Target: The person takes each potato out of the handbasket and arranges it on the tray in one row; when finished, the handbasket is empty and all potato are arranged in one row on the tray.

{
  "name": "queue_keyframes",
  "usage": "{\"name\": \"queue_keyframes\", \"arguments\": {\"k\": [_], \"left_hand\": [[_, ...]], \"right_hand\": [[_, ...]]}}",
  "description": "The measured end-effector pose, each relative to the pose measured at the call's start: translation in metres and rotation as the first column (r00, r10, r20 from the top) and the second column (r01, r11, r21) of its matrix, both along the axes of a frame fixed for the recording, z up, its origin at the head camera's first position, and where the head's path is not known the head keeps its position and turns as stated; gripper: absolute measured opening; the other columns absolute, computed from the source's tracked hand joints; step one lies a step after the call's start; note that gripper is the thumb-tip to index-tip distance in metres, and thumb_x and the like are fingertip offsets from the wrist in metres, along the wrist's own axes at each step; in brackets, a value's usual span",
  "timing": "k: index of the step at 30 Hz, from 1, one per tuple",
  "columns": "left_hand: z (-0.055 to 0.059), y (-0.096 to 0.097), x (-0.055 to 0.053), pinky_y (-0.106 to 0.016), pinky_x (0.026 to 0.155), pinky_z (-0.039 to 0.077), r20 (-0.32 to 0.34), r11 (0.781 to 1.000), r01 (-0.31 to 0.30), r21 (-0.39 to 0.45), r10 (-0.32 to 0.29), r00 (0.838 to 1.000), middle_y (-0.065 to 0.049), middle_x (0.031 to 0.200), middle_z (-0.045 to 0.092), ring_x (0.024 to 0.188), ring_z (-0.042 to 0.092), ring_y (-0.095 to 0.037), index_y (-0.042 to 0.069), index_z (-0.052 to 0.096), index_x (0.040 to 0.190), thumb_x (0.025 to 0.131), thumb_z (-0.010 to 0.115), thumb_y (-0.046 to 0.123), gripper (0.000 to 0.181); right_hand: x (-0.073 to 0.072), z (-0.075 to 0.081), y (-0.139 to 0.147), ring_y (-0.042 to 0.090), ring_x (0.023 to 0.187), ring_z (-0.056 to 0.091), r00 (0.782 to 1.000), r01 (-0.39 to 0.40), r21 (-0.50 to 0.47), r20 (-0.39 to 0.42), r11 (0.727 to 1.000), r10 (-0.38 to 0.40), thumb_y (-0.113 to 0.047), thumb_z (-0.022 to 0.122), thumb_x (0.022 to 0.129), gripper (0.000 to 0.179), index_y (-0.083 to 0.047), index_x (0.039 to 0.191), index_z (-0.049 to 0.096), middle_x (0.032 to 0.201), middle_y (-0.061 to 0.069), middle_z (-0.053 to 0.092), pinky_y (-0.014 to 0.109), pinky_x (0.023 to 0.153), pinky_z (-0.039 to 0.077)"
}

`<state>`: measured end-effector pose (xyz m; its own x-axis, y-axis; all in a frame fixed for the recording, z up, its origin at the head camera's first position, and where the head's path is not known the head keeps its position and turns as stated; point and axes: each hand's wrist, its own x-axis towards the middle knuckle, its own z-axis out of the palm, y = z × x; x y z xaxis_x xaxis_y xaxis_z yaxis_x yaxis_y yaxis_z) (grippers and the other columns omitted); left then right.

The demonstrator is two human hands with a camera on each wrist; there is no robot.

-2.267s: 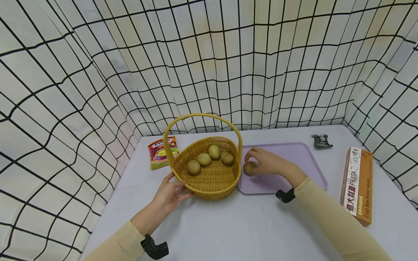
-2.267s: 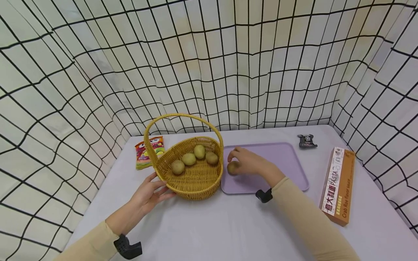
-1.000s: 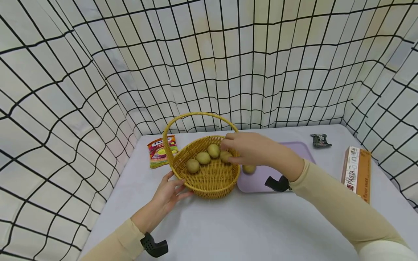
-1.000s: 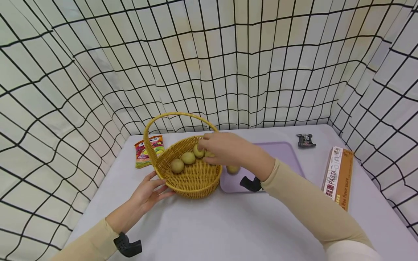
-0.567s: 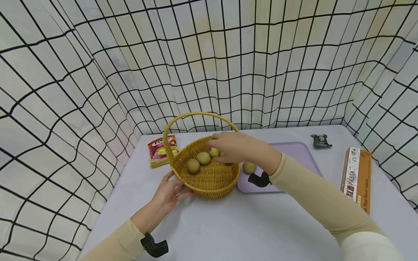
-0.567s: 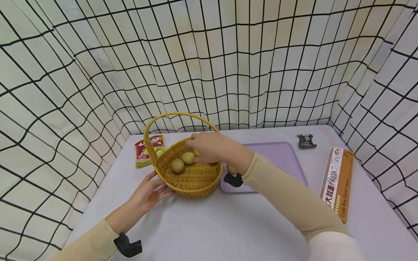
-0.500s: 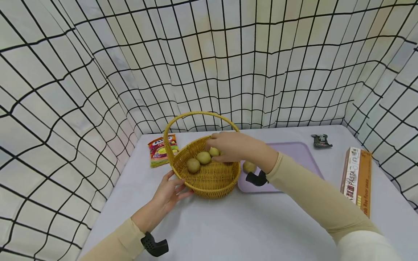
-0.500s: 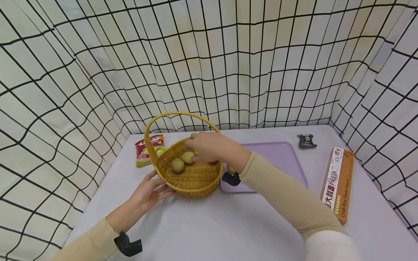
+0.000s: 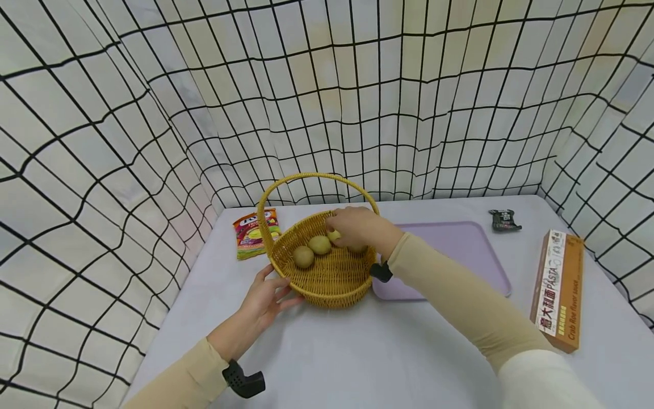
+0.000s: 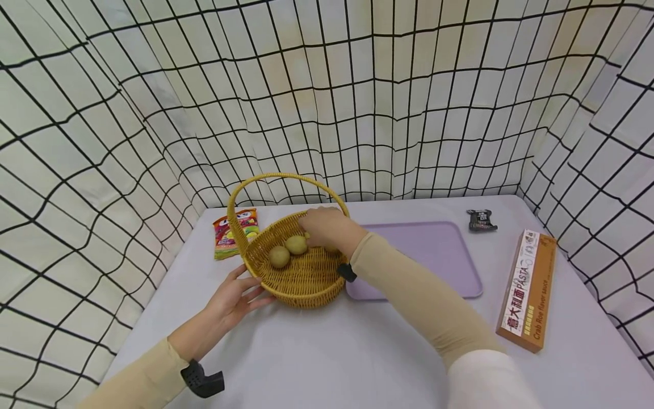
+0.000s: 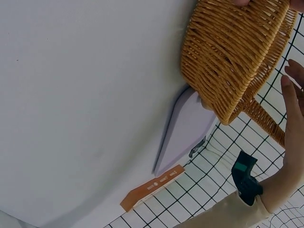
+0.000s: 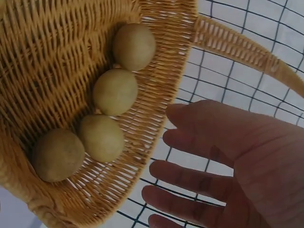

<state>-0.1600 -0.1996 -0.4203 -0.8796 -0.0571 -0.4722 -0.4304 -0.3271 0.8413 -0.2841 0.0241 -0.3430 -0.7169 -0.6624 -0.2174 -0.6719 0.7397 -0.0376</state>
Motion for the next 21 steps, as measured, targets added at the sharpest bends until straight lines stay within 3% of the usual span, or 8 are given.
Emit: {"name": "queue_keyframes", "arguments": {"k": [5,10,14,17,21], "left_hand": [[0.0,0.0,-0.001,-0.06,0.108,0.049,0.002,1.0,0.005,0.002,-0.005,1.0,-0.019,0.171,0.014,0.152,0.03,-0.041,0.018,-0.007,0.167,0.103,0.045,-0.002,0.084],[0.0,0.0,0.0,-0.061,0.109,0.046,-0.007,1.0,0.009,0.0,-0.009,1.0,-0.021,0.17,0.015,0.152,0.03,-0.041,0.017,-0.007,0.167,0.103,0.045,-0.002,0.084],[0.0,0.0,0.0,-0.061,0.109,0.047,-0.012,1.0,0.015,-0.003,-0.015,1.0,-0.022,0.17,0.015,0.152,0.031,-0.041,0.017,-0.007,0.167,0.103,0.045,-0.002,0.084],[-0.001,0.0,-0.001,-0.061,0.108,0.047,-0.01,1.0,0.013,0.0,-0.013,1.0,-0.021,0.17,0.014,0.152,0.031,-0.041,0.017,-0.007,0.167,0.103,0.046,-0.002,0.084],[-0.002,-0.001,-0.001,-0.061,0.108,0.048,-0.005,1.0,0.006,-0.002,-0.006,1.0,-0.021,0.17,0.015,0.151,0.031,-0.042,0.017,-0.006,0.167,0.103,0.046,-0.002,0.084]], "right_hand": [[-0.008,-0.011,-0.004,0.025,0.113,0.06,1.0,0.02,0.044,-0.013,0.999,-0.019,-0.038,0.058,0.106,0.038,-0.019,0.138,0.061,0.131,0.006,0.059,0.039,0.091,0.057],[-0.016,-0.018,-0.008,0.022,0.112,0.06,0.997,0.06,0.048,0.037,0.997,-0.062,-0.036,0.053,0.107,0.036,-0.017,0.137,0.061,0.129,0.005,0.06,0.038,0.091,0.056],[-0.023,-0.026,-0.011,0.019,0.097,0.058,0.992,0.094,0.039,0.085,0.995,-0.097,-0.03,0.052,0.107,0.02,-0.015,0.111,0.065,0.107,0.003,0.062,0.035,0.083,0.052],[-0.029,-0.033,-0.014,0.018,0.087,0.052,0.987,0.113,0.031,0.112,0.993,-0.116,-0.023,0.055,0.105,0.016,-0.016,0.09,0.057,0.093,0.003,0.057,0.033,0.076,0.047],[-0.032,-0.038,-0.016,0.019,0.087,0.051,0.978,0.148,0.047,0.141,0.988,-0.154,-0.019,0.058,0.102,0.013,-0.013,0.09,0.06,0.098,0.006,0.061,0.033,0.078,0.048]]}}
